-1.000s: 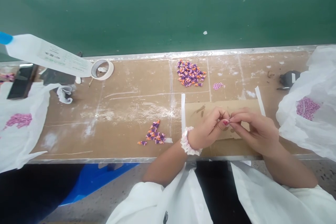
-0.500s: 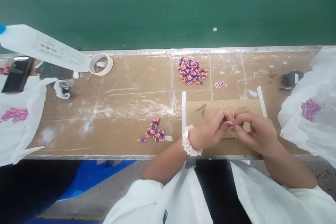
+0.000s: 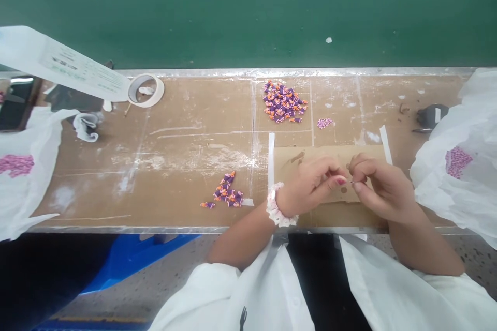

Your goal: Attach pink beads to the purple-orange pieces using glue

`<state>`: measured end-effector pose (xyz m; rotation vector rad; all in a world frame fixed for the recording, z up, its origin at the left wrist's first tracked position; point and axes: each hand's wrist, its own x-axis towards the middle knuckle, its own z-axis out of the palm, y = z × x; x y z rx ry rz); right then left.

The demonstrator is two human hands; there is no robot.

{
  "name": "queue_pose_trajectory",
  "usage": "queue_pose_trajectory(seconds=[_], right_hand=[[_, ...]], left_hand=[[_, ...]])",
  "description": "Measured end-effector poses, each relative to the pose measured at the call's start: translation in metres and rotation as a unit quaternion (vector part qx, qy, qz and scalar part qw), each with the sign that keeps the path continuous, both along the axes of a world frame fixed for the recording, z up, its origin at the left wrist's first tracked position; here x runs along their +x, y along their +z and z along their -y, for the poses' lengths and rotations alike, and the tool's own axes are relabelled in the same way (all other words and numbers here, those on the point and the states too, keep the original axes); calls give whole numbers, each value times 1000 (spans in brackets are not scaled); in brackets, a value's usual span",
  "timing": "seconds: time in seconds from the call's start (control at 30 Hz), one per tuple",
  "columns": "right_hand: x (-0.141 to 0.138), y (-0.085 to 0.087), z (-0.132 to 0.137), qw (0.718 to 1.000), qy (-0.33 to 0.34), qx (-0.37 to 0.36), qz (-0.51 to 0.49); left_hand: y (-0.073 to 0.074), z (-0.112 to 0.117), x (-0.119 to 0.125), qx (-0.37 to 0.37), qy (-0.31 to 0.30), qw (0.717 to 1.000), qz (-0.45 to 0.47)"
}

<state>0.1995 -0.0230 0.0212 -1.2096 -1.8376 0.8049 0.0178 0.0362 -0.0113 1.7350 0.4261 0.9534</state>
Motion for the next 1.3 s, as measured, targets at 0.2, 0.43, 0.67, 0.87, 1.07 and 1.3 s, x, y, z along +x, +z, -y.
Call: queue_pose_trajectory(seconds=[0.2,0.43,0.67,0.87,1.07,1.3], right_hand=[[15,2,-4,974,51,16,218],[12,-5,-9,923,90,13,374],[7,-10,-14,896,71,36,438],[2,-12,-15,878,71,60,469],[8,-7,-15,896,71,64,433],[35,-5,-4,934,45,34,353]], left_hand=[[-3,-6,-3,-139,145,979,23],[7,-8,-11,-48,189,981,-16],[16,-2,-79,48,333,921,-197],[-4,4,-160,-5,493,794,-355],[-5,12,-189,-27,461,772,-437],[-1,9,-172,-27,301,761,-574]])
